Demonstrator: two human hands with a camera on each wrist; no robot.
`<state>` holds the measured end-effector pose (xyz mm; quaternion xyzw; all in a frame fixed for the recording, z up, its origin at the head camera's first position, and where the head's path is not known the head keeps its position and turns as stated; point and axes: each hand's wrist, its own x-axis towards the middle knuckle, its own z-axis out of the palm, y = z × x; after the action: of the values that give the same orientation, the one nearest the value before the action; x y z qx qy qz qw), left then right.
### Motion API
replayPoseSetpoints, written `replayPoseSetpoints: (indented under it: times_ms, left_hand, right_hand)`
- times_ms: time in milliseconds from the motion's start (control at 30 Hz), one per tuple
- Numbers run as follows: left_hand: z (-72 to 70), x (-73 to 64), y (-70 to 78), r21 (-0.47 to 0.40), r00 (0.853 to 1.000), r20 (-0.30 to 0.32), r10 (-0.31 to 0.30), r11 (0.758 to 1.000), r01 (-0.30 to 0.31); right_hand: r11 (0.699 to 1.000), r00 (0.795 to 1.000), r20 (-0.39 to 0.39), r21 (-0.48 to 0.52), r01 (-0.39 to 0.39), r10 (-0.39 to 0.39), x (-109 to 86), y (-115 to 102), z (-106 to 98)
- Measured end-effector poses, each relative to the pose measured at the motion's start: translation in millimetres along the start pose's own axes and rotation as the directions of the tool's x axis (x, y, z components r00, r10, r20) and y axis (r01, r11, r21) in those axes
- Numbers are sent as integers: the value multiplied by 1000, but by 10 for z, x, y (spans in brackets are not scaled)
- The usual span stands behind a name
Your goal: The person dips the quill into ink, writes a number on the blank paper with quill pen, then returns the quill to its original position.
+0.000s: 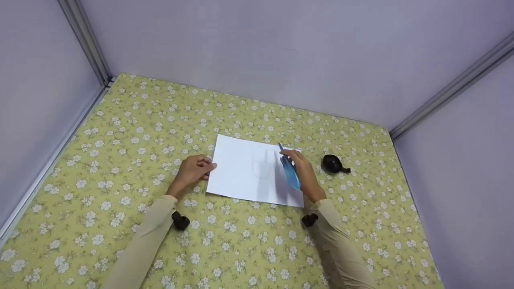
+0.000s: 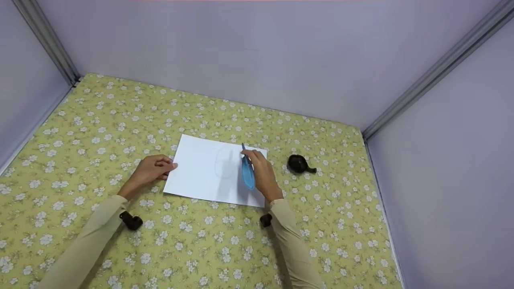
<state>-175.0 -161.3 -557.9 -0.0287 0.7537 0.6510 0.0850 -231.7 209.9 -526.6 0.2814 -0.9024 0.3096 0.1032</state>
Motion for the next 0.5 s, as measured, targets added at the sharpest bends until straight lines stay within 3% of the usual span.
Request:
replayPoseSetpoints:
  times_ms: [133, 500]
  left_hand:
    - [-1, 9, -3, 18, 1000, -4, -2, 1000, 2]
    - [2, -5, -2, -33, 1000, 11, -13, 999, 13]
  right_hand:
    - [1000, 1000, -17, -17, -25, 24, -24, 33, -30]
    - [1000, 998, -54, -26, -13, 12, -79, 105, -82]
